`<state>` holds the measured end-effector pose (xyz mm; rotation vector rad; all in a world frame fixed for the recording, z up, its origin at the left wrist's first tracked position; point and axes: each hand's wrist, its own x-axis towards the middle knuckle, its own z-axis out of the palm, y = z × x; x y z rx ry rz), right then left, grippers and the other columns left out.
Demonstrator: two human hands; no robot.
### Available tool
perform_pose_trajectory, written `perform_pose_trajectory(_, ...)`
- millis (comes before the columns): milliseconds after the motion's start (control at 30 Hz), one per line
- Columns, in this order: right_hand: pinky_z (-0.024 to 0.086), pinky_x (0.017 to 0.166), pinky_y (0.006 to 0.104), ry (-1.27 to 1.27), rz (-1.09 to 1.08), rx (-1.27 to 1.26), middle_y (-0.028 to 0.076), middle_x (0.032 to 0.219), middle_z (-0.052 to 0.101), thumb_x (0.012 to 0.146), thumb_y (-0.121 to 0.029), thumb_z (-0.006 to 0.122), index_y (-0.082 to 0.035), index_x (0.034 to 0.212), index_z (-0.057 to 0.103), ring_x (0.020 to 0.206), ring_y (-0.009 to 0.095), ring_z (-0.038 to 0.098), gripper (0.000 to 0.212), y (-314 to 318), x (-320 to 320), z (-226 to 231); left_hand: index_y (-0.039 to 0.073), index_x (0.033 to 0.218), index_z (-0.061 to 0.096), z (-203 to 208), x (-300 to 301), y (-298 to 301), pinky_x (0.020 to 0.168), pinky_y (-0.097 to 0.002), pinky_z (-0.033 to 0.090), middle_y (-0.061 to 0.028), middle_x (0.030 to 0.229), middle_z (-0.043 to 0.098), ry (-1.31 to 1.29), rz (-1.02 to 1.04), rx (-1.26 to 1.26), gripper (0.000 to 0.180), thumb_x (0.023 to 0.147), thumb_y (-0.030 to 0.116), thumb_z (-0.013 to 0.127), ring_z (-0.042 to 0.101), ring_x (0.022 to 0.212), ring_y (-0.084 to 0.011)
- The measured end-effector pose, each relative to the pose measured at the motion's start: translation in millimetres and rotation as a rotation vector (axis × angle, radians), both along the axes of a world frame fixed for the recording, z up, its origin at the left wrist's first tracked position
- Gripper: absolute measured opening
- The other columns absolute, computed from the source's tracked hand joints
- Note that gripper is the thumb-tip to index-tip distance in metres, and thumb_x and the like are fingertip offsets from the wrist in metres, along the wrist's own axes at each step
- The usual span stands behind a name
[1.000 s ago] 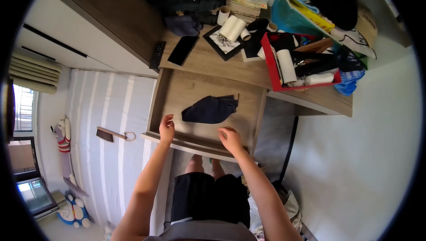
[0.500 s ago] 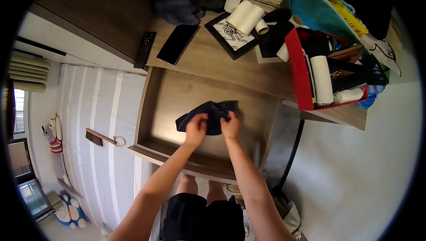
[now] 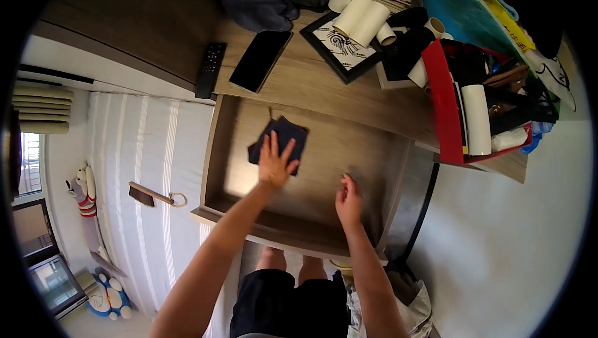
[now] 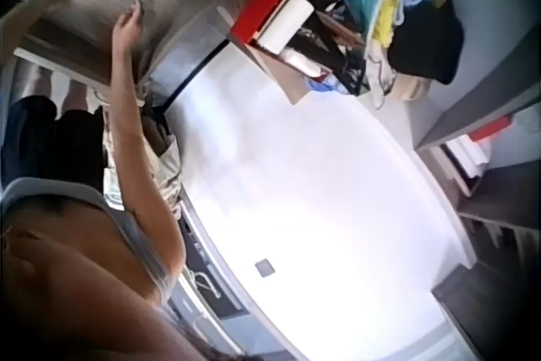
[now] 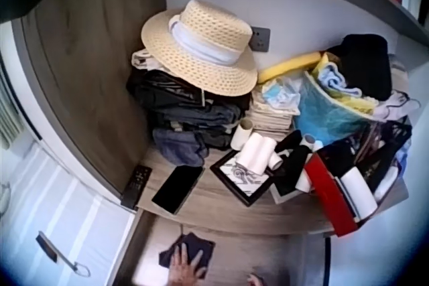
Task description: The person sweeps a bed using a brush, then opens desk drawers and removes items from them. The person wipes the drawers using a cloth, then sorts and places items, books, and boxes back into the drawers.
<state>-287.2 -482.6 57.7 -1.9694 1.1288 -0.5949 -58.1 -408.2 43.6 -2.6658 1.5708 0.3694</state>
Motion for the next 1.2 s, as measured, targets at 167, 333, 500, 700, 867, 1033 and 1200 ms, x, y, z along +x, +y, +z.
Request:
perform_pose_trajectory(167, 0.048, 0.067, 0.0305, -0.003, -0.149, 0.055, 0.013, 0.096, 0.059, 0.076, 0.005, 0.049, -0.005, 0.115, 0.048, 0.075, 0.023, 0.058, 0.041, -4, -16, -2, 0.015, 0.14, 0.023, -6, 108, 23, 0.106, -0.0461, 0.017, -0.0248, 0.144, 0.01, -0.001, 0.113, -0.229, 0.065, 0.086, 0.046, 0.041, 0.012, 0.133, -0.0396)
perform_pose_trajectory(333, 0.046, 0.075, 0.0336, -0.039, -0.183, -0.179, 0.014, 0.1, 0.057, 0.072, 0.006, 0.049, -0.004, 0.111, 0.051, 0.088, 0.028, 0.056, 0.04, -23, -20, 47, 0.027, 0.136, 0.032, -18, -1, 12, 0.099, -0.0635, 0.016, -0.0248, 0.143, 0.011, 0.011, -0.037, -0.241, 0.059, 0.082, 0.042, 0.05, 0.009, 0.128, -0.0515)
perform_pose_trajectory(500, 0.04, 0.086, 0.0424, 0.353, -0.366, -0.559, 0.02, 0.116, 0.049, 0.074, -0.008, 0.055, -0.004, 0.119, 0.046, 0.102, 0.038, 0.048, 0.046, -39, -53, 61, 0.033, 0.134, 0.034, -10, -39, 5, 0.096, -0.0669, 0.017, -0.0119, 0.146, 0.014, 0.125, -0.488, -0.128, 0.063, 0.077, 0.05, 0.055, 0.011, 0.131, -0.0443)
perform_pose_trajectory(700, 0.045, 0.058, 0.0459, 0.569, -0.443, -0.074, 0.02, 0.077, 0.061, 0.084, -0.021, 0.052, -0.003, 0.12, 0.042, 0.069, 0.039, 0.058, 0.041, -30, -95, 34, 0.015, 0.139, 0.025, -20, 45, -4, 0.1, -0.058, 0.016, -0.0156, 0.146, 0.013, -0.234, 0.297, -0.202, 0.061, 0.086, 0.042, 0.043, 0.013, 0.133, -0.0388)
perform_pose_trajectory(867, 0.044, 0.053, 0.0464, 0.482, -0.431, -0.055, 0.018, 0.068, 0.06, 0.085, -0.021, 0.051, -0.006, 0.116, 0.044, 0.062, 0.038, 0.057, 0.035, -29, -91, 38, 0.011, 0.14, 0.021, -40, -27, -64, 0.103, -0.056, 0.014, -0.0173, 0.146, 0.012, -0.269, 0.419, -0.224, 0.066, 0.086, 0.044, 0.042, 0.011, 0.133, -0.0394)
perform_pose_trajectory(1033, 0.044, 0.053, 0.0447, 0.431, -0.404, -0.023, 0.016, 0.069, 0.06, 0.086, -0.019, 0.05, -0.006, 0.116, 0.043, 0.062, 0.037, 0.057, 0.034, -29, -89, 37, 0.012, 0.139, 0.024, -20, -148, -162, 0.105, -0.0544, 0.012, -0.0151, 0.147, 0.011, 0.01, -0.122, -0.228, 0.066, 0.085, 0.043, 0.044, 0.01, 0.133, -0.0378)
perform_pose_trajectory(1200, 0.047, 0.059, 0.0436, 0.349, -0.42, -0.034, 0.02, 0.083, 0.061, 0.089, -0.026, 0.045, -0.003, 0.115, 0.047, 0.07, 0.037, 0.059, 0.035, -31, -86, 45, 0.012, 0.137, 0.028, -25, -192, -143, 0.106, -0.0505, 0.015, -0.0153, 0.145, 0.016, 0.022, -0.466, -0.218, 0.063, 0.085, 0.043, 0.044, 0.013, 0.133, -0.0354)
